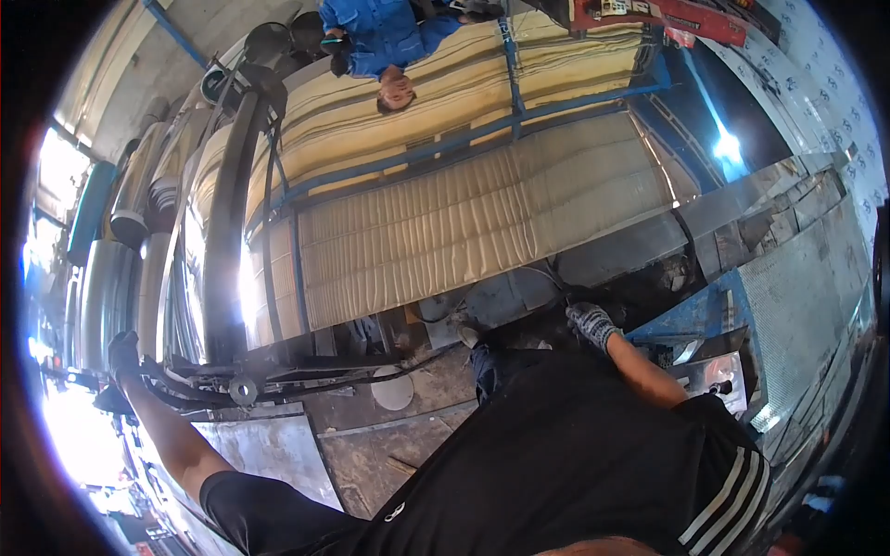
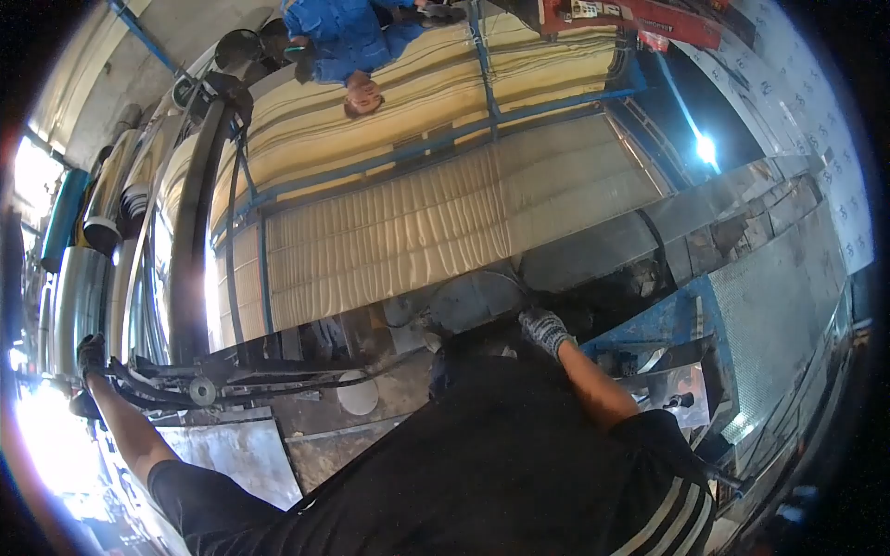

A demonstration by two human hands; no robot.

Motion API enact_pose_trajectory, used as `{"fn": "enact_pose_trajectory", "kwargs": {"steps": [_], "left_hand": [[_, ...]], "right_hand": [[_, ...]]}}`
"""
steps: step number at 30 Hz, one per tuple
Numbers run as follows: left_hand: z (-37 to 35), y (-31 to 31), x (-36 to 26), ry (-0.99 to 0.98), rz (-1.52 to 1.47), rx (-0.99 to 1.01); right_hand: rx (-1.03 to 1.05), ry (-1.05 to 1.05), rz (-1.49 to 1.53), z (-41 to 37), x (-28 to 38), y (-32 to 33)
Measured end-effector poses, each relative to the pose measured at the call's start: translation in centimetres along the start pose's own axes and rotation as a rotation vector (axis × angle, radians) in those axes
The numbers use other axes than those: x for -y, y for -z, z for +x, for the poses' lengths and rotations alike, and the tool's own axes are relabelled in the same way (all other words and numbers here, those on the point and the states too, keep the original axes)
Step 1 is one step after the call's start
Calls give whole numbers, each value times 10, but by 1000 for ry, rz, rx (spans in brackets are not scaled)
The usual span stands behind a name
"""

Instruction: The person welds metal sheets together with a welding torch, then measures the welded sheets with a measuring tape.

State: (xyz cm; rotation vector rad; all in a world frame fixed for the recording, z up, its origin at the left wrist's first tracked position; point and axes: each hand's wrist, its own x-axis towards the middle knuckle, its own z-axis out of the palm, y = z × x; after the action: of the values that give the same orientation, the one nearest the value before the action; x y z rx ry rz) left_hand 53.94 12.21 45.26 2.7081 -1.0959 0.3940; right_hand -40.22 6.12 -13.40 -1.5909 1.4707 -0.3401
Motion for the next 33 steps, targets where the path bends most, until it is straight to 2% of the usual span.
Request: {"fn": "enact_pose_trajectory", "kwargs": {"steps": [2,4,5,6,8,10,13,14,16,18,20,22,24,26,28,29,31,32,33], "left_hand": [[-24,11,-27,65,23,-11],[-6,4,-7,-11,75,-8],[4,-1,5,-79,124,-6],[8,-6,8,61,81,-36],[14,-9,15,15,36,-34],[39,-22,49,-23,-102,-65],[20,-7,24,-22,-41,9],[14,1,11,77,-60,127],[15,2,10,89,9,145],[7,-5,-40,26,-8,139],[7,-16,-85,-54,-45,110],[11,-36,-138,-157,-79,91],[11,-73,-221,-302,-145,90],[5,-119,-326,-481,-218,108],[-13,-162,-430,-669,-283,136],[-24,-179,-472,-748,-313,143],[-42,-206,-540,-887,-385,148],[-54,-218,-558,-936,-432,145],[-64,-232,-564,-966,-477,144]], "right_hand": [[29,-32,-12,-2,1,0],[-122,110,32,-1,-11,-7],[-125,102,40,-1,-14,-11],[-105,80,35,0,-16,-12],[-87,49,37,-1,-13,-7],[-74,106,-296,-8,7,7],[-97,49,-151,-18,20,8],[-86,218,-419,-5,-8,-3],[-84,232,-519,-1,-20,-8],[-64,243,-712,1,-30,-13],[-103,367,-911,1,-34,-14],[-132,207,-621,-13,-21,-6],[-327,353,-702,-8,-54,-25],[-301,327,-670,-15,-51,-21],[-143,80,-675,-12,-70,-35],[-162,17,-630,-18,-68,-37],[-131,-263,-260,-31,-56,-27],[-277,-199,-342,-24,-94,-62],[-289,-225,-329,-16,-111,-81]]}}
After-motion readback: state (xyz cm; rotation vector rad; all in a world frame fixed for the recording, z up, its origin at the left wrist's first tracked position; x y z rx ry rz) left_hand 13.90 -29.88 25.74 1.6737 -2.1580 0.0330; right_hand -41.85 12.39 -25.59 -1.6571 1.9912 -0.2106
